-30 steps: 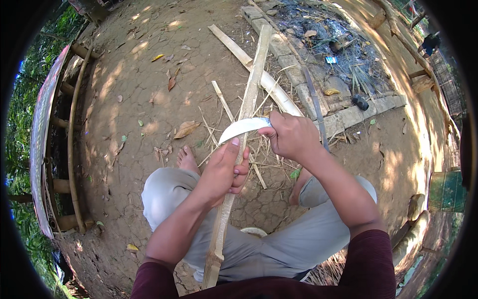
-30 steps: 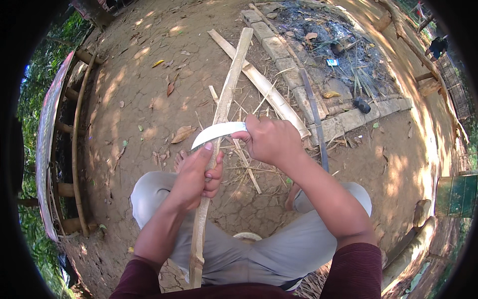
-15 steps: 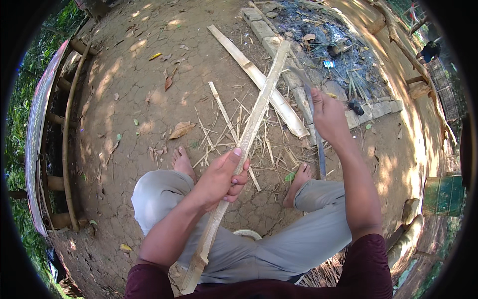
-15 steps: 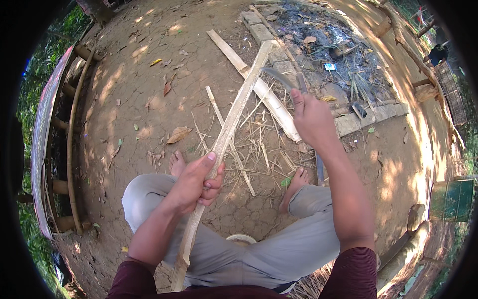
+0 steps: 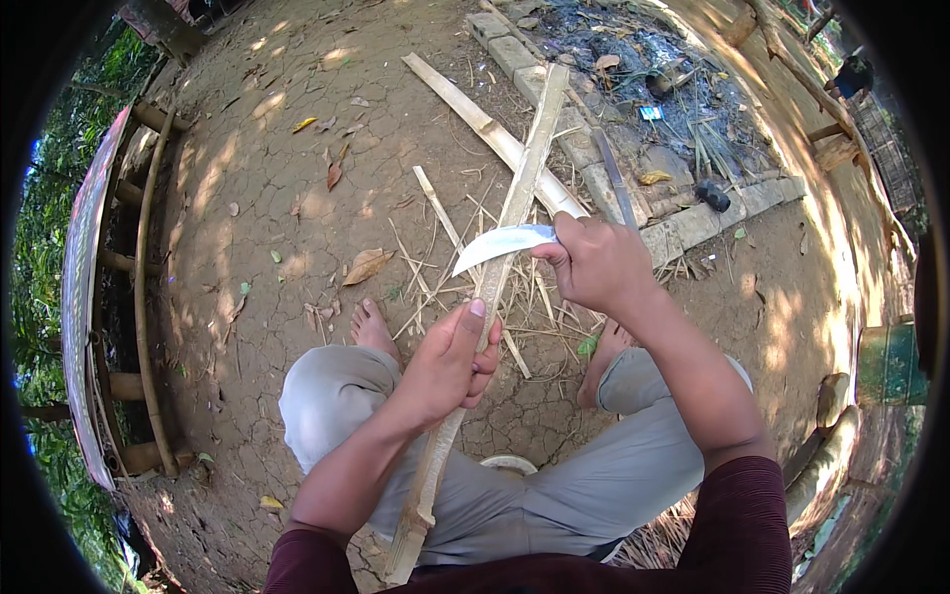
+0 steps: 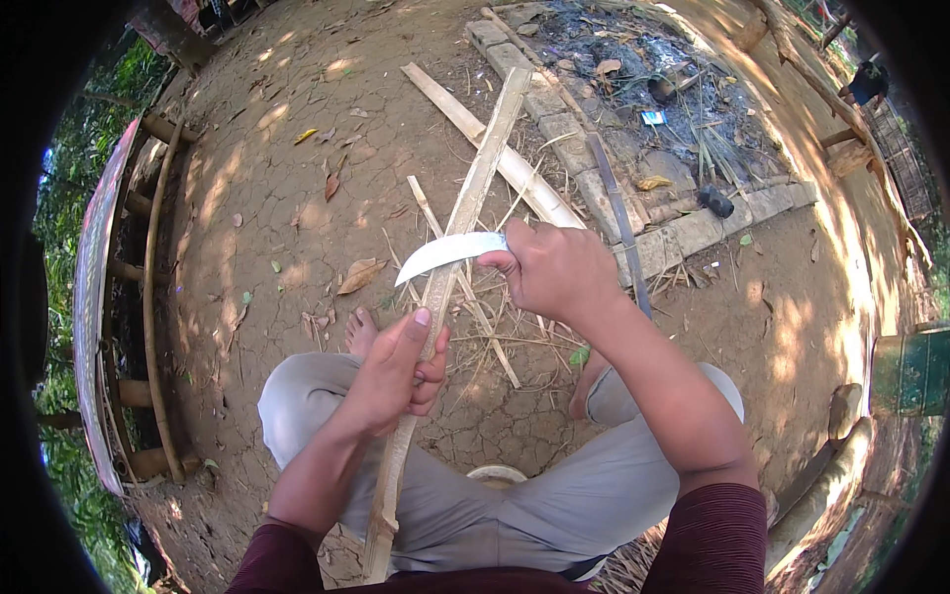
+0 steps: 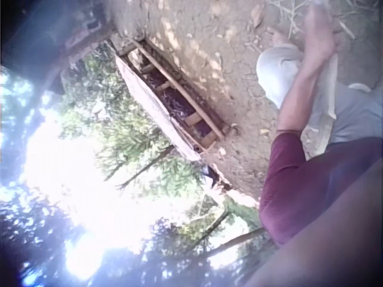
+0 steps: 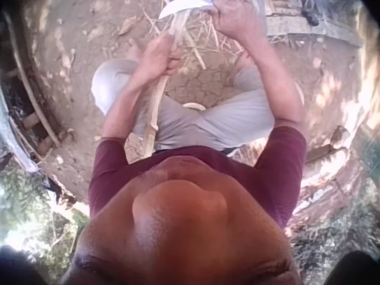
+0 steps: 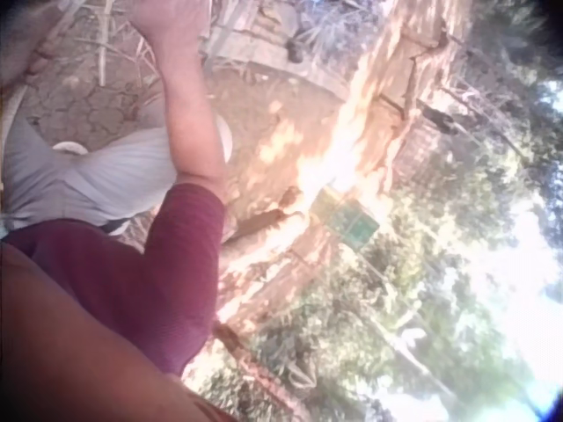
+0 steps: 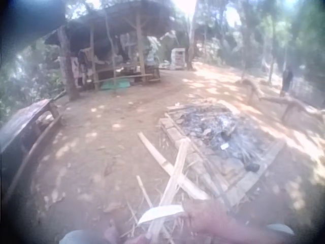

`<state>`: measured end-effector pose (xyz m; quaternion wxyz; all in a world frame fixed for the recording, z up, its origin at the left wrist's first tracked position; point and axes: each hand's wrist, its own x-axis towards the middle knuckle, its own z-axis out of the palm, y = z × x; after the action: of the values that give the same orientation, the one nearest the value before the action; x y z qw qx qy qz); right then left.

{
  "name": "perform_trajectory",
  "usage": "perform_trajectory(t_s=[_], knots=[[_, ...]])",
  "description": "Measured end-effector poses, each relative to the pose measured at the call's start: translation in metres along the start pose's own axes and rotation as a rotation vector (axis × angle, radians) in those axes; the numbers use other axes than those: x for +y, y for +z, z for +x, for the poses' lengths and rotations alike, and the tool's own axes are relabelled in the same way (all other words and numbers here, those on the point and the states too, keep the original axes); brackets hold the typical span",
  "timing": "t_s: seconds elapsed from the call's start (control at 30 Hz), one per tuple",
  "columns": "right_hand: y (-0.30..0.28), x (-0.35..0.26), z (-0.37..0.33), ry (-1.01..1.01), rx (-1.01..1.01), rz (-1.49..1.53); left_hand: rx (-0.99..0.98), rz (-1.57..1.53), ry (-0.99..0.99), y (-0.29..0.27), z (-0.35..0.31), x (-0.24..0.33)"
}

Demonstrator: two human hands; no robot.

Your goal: The person carves a strip of wood with a knife, removing thin layers of material and shaping the wood while sitting outdoors.

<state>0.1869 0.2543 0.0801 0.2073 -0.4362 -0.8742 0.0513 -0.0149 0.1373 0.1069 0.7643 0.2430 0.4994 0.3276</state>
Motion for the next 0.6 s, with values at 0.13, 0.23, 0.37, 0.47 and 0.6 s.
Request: perform_trajectory(t_s=[0.13,0.23,0.37,0.47,0.6], knots=[[0.003,0.013,0.007,0.010,0.015,-0.091,0.014,-0.038,-0.020,-0.002,0.001,-0.002],[0.011,0.025,0.011,0.224,0.040,-0.102,0.010,0.013,-0.013,-0.009,-0.003,0.005],[-0.025,0.098,0.024,0.504,0.068,-0.161,-0.097,0.091,-0.066,-0.010,-0.010,-0.013],[-0.019,0.089,0.018,0.503,0.088,-0.107,-0.077,0.036,-0.024,-0.024,-0.007,-0.006],[-0.022,0.048,0.032,0.522,0.023,0.126,-0.031,-0.064,-0.008,-0.018,-0.003,-0.002]])
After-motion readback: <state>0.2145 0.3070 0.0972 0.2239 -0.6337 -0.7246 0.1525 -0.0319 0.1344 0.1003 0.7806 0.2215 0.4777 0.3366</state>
